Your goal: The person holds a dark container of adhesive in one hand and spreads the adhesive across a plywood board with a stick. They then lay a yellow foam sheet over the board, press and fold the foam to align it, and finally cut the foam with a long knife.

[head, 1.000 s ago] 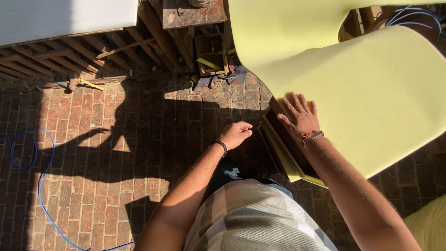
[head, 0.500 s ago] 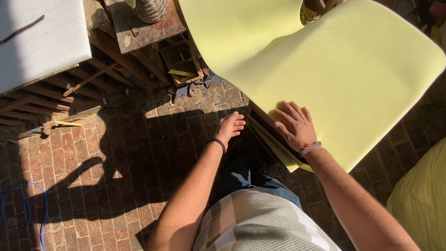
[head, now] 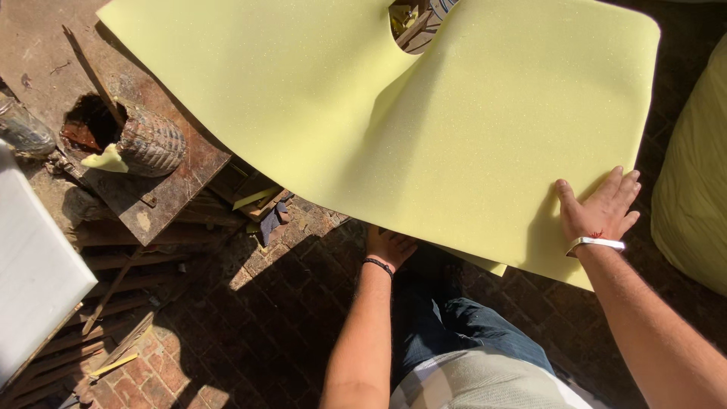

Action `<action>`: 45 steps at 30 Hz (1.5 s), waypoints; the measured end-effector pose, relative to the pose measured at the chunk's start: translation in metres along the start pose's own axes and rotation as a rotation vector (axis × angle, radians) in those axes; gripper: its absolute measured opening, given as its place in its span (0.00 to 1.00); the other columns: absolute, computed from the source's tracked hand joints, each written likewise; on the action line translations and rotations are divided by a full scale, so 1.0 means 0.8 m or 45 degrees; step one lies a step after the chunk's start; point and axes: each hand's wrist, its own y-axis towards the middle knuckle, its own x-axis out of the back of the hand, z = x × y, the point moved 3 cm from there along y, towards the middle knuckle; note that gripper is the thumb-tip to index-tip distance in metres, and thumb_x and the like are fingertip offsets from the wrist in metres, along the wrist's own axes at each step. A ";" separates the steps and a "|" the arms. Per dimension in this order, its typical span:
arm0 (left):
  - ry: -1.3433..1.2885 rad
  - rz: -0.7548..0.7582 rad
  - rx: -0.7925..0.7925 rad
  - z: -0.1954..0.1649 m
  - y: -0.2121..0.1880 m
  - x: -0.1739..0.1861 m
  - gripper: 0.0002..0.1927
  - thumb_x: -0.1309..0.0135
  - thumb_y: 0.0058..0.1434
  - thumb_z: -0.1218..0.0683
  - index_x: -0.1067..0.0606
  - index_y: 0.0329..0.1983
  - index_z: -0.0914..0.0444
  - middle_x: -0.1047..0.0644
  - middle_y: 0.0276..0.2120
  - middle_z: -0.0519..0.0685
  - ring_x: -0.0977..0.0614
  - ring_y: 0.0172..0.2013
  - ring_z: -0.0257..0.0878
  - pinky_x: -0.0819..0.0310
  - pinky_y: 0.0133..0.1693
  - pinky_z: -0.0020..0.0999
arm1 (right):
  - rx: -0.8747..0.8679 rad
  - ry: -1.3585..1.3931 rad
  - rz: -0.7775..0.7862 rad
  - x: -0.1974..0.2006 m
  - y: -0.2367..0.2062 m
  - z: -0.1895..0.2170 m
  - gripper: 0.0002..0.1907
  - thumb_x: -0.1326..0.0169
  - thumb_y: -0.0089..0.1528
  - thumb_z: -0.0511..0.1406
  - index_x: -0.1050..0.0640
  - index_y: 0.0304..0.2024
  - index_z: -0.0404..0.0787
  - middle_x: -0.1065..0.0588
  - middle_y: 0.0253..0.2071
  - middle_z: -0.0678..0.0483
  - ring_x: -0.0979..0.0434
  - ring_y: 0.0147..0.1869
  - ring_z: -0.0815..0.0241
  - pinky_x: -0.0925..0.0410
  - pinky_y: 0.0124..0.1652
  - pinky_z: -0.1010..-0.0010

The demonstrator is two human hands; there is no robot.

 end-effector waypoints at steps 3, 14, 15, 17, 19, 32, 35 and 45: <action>-0.100 0.259 -0.031 0.007 0.022 -0.033 0.45 0.60 0.71 0.28 0.40 0.74 0.68 0.29 0.61 0.61 0.27 0.59 0.52 0.29 0.56 0.51 | -0.156 0.111 -0.012 0.009 0.004 0.000 0.58 0.47 0.65 0.62 0.58 0.79 0.38 0.61 0.81 0.37 0.61 0.83 0.40 0.54 0.73 0.41; -0.399 0.227 -0.361 0.016 -0.005 -0.106 0.40 0.68 0.67 0.31 0.36 0.65 0.66 0.26 0.53 0.62 0.19 0.48 0.50 0.18 0.39 0.47 | -0.423 0.687 0.204 0.067 0.022 -0.009 0.48 0.31 0.58 0.51 0.42 0.69 0.37 0.26 0.53 0.40 0.18 0.49 0.46 0.24 0.49 0.55; -0.410 0.255 -0.451 0.016 -0.006 -0.117 0.39 0.68 0.68 0.32 0.36 0.65 0.67 0.26 0.54 0.62 0.19 0.50 0.50 0.19 0.41 0.47 | -0.382 0.728 0.176 0.067 0.035 -0.016 0.48 0.31 0.57 0.51 0.41 0.68 0.37 0.25 0.53 0.40 0.18 0.50 0.47 0.24 0.49 0.56; -0.416 0.422 -0.539 0.033 -0.013 -0.129 0.34 0.65 0.70 0.36 0.36 0.66 0.67 0.27 0.56 0.60 0.21 0.53 0.50 0.22 0.48 0.48 | -0.329 0.774 0.128 0.065 0.055 -0.045 0.47 0.30 0.55 0.51 0.38 0.65 0.35 0.25 0.54 0.42 0.19 0.51 0.50 0.25 0.49 0.59; -0.410 0.743 -0.568 0.049 -0.013 -0.163 0.29 0.61 0.72 0.43 0.36 0.67 0.66 0.27 0.59 0.57 0.24 0.58 0.51 0.25 0.57 0.49 | -0.440 0.840 0.320 0.074 0.098 -0.083 0.41 0.33 0.59 0.53 0.31 0.63 0.35 0.24 0.55 0.42 0.20 0.52 0.53 0.26 0.50 0.58; -0.116 0.281 -0.772 0.120 -0.130 -0.480 0.21 0.52 0.64 0.51 0.29 0.57 0.63 0.25 0.52 0.53 0.25 0.56 0.47 0.32 0.60 0.48 | -0.682 1.624 0.582 0.110 0.210 -0.250 0.35 0.53 0.63 0.55 0.31 0.67 0.46 0.27 0.62 0.46 0.26 0.65 0.51 0.34 0.60 0.56; -0.041 0.225 -0.895 0.141 -0.144 -0.480 0.20 0.56 0.63 0.48 0.29 0.53 0.63 0.26 0.50 0.54 0.26 0.55 0.46 0.32 0.58 0.49 | -0.569 1.990 0.687 0.053 0.218 -0.246 0.38 0.57 0.62 0.58 0.29 0.67 0.43 0.25 0.65 0.47 0.24 0.66 0.51 0.32 0.61 0.59; 0.187 0.282 -1.286 0.227 -0.014 -0.334 0.20 0.53 0.65 0.59 0.34 0.61 0.64 0.28 0.55 0.52 0.28 0.57 0.45 0.34 0.61 0.46 | -0.341 2.038 0.961 -0.049 0.192 -0.114 0.46 0.66 0.62 0.64 0.40 0.74 0.47 0.40 0.75 0.47 0.40 0.77 0.48 0.43 0.69 0.53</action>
